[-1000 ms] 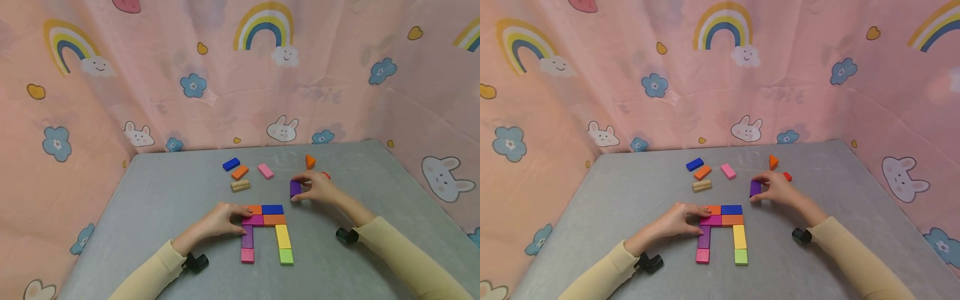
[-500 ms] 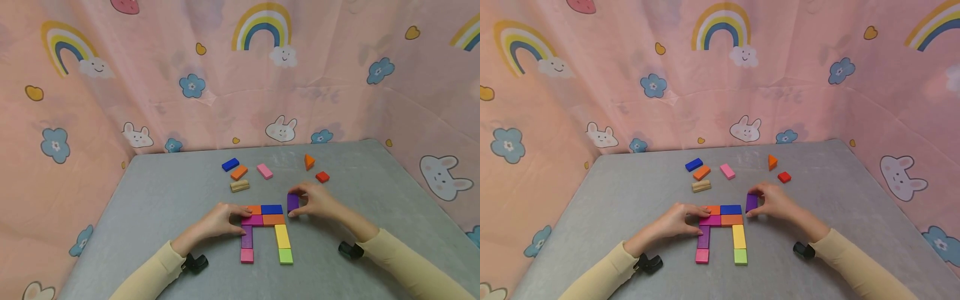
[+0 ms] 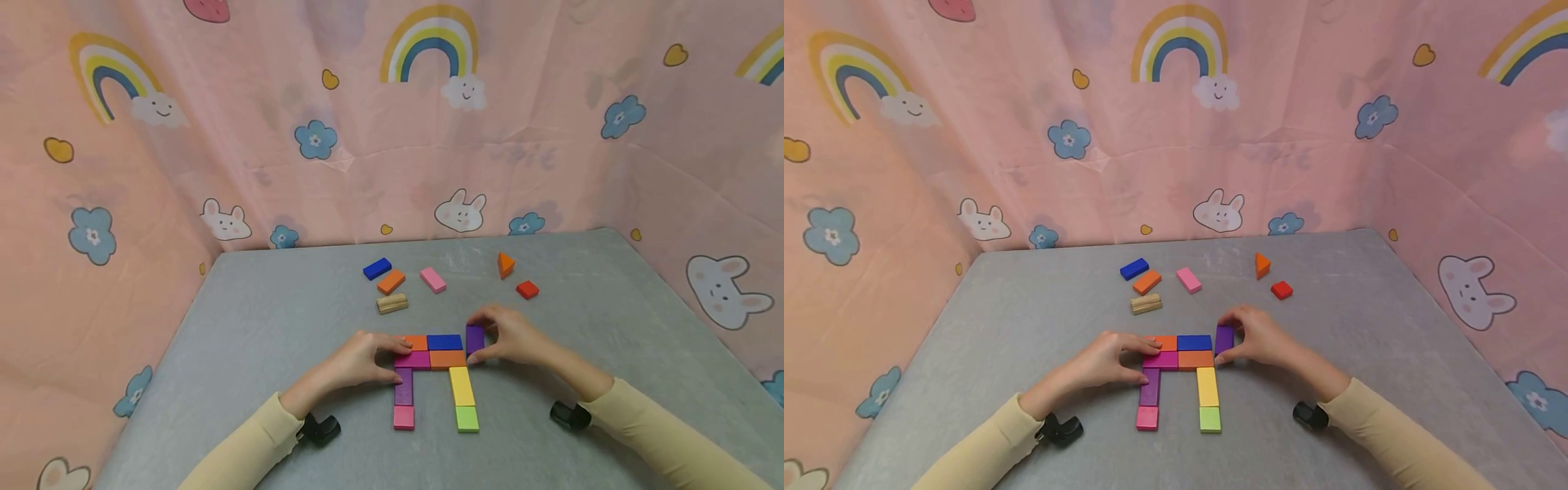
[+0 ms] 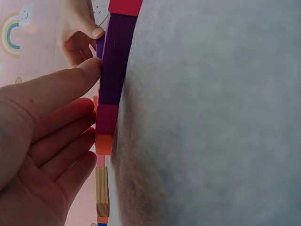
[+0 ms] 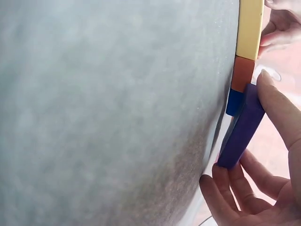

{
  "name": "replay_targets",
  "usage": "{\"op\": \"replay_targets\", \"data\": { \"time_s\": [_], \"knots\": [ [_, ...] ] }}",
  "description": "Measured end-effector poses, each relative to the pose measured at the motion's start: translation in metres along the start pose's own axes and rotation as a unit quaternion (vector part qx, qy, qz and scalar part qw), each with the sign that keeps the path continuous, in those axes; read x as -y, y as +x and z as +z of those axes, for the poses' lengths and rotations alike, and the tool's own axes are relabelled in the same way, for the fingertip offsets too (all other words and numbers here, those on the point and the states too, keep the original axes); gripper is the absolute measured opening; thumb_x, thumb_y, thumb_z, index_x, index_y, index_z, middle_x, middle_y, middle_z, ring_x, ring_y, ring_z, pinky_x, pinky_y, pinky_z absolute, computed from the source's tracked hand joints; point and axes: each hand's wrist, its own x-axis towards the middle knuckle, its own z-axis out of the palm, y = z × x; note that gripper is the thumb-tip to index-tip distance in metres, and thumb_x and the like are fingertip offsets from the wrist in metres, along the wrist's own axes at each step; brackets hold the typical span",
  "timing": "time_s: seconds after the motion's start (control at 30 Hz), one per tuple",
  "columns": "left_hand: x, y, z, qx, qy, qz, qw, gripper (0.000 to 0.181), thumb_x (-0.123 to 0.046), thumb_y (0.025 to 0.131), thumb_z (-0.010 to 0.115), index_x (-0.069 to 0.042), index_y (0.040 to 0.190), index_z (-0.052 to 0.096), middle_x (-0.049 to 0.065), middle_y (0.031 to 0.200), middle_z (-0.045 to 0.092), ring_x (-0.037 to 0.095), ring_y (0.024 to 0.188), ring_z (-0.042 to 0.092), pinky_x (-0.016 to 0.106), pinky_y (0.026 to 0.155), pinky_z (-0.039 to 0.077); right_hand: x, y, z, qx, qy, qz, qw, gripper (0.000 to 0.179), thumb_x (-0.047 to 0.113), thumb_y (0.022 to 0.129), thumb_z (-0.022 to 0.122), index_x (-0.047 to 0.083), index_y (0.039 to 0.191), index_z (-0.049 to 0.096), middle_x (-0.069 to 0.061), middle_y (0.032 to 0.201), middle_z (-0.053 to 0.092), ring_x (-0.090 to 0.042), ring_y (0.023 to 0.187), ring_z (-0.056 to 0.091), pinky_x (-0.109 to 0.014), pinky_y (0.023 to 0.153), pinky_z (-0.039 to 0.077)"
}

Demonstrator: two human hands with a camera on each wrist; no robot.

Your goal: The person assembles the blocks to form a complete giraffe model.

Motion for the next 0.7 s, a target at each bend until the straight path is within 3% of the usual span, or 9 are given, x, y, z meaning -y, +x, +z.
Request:
{"op": "replay_targets", "data": {
  "time_s": [0.43,0.7],
  "knots": [
    [0.0016,0.0004,0.0008,-0.003,-0.002,0.006,1.0000,0.046,-0.027,0.077,0.079,-0.017,0.121,0.067,-0.004,0.128,0.062,0.007,0.123,0.053,0.031,0.103,0.043,0.0021,0.0012,0.0022,0.006,-0.038,-0.008,0.9992,0.068,0.053,0.064,0.082,0.012,0.114,0.061,-0.002,0.110,0.060,-0.016,0.099,0.055,-0.037,0.086,0.052],
    [0.0002,-0.0001,0.0001,-0.002,0.005,0.004,1.0000,0.046,-0.028,0.077,0.079,-0.017,0.121,0.067,-0.004,0.127,0.062,0.007,0.123,0.053,0.031,0.104,0.043,0.0014,-0.0011,0.0011,0.020,-0.020,-0.009,0.9996,0.069,0.051,0.066,0.081,0.010,0.117,0.060,-0.003,0.112,0.060,-0.018,0.101,0.057,-0.038,0.088,0.052]
  ]
}}
